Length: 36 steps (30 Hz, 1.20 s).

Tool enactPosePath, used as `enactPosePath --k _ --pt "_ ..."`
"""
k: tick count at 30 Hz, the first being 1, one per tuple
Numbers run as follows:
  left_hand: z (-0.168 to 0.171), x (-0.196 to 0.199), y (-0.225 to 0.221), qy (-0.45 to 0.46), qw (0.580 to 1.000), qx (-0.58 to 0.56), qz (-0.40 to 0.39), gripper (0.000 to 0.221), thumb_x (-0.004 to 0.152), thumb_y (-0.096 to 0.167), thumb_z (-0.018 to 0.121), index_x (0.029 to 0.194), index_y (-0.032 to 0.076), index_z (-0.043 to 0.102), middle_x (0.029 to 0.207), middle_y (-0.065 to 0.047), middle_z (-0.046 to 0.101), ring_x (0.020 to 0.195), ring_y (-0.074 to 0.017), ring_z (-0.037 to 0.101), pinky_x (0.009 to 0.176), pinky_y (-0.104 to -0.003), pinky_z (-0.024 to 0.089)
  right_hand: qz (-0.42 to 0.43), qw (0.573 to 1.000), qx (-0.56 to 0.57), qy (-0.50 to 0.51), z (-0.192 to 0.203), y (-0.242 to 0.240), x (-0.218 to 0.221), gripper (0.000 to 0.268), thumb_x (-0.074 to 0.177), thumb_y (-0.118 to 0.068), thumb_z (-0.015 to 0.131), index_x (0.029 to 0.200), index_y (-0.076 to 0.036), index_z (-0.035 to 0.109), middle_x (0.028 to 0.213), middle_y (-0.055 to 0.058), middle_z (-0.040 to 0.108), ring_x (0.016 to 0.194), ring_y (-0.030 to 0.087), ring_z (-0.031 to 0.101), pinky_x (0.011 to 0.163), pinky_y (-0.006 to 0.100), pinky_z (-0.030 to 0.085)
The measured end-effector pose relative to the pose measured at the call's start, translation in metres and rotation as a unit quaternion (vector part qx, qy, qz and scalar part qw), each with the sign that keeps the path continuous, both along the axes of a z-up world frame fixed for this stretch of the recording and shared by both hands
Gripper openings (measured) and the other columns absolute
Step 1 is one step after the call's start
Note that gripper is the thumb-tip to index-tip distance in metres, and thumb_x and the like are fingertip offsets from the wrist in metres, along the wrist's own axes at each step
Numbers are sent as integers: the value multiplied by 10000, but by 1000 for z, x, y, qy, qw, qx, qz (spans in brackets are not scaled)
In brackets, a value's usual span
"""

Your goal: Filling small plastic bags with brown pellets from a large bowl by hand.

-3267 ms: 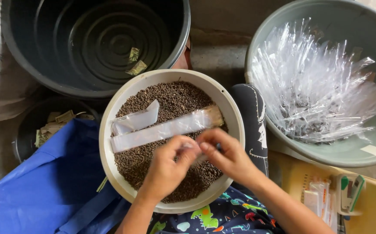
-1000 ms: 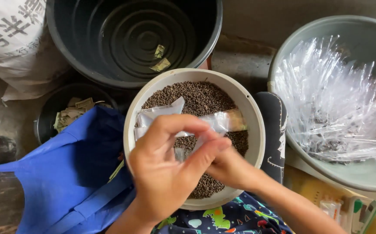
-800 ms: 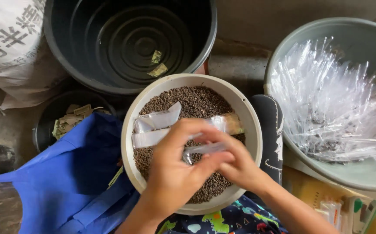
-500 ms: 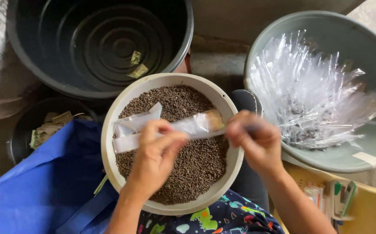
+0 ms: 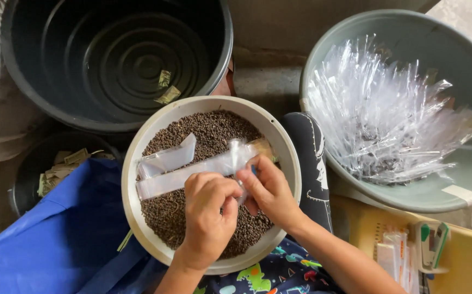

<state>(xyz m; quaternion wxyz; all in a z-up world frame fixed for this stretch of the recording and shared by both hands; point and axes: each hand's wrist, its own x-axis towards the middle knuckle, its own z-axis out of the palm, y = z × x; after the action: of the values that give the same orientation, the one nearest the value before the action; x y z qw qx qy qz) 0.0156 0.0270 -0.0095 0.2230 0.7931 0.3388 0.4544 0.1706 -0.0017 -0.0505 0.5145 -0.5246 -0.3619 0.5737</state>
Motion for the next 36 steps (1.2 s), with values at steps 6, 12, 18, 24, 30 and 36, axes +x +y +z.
enactPosePath --k 6,12,18,24,30,36 --pt "-19 -9 0 -2 997 -40 60 313 797 -86 709 1079 21 624 1046 -67 711 930 -225 646 897 -357 505 112 990 -12 79 -18 -11 7 115 1000 -145 658 1035 -39 683 617 0 581 482 51 480 390 195 352" --pt "-1 -31 -10 -93 931 -347 -68 208 868 50 737 1054 54 644 854 -26 751 743 -101 689 693 -230 584 100 995 8 -14 -8 -11 36 73 955 -57 658 1005 -33 706 705 -40 573 560 22 434 493 185 306" --pt "-39 -17 -3 -15 976 -204 -70 232 723 -72 768 902 55 694 1009 -30 724 895 -154 691 809 -273 593 174 977 -82 97 -8 -21 34 196 983 -210 658 923 -26 688 785 38 606 585 76 490 499 216 391" --pt "-33 -13 1 -103 940 -310 -103 154 998 196 574 977 69 659 730 -40 690 580 -129 622 489 -245 499 112 981 52 -153 5 -17 16 240 997 -123 594 1228 -59 599 902 19 665 664 72 556 541 205 471" --pt "1 -70 45 -288 899 -292 152 98 1065 111 610 1004 37 589 840 -30 613 741 -72 532 721 -192 470 184 952 150 -195 21 -36 5 69 944 -62 601 892 -22 620 735 27 635 539 121 505 495 265 411" --pt "-62 -99 97 103 964 -26 243 300 1124 305 633 1248 38 570 1122 -136 592 1089 -375 641 911 -491 525 -34 904 120 -408 -16 -32 114 130 919 -15 680 1011 -78 747 815 91 703 703 226 679 678 340 594"
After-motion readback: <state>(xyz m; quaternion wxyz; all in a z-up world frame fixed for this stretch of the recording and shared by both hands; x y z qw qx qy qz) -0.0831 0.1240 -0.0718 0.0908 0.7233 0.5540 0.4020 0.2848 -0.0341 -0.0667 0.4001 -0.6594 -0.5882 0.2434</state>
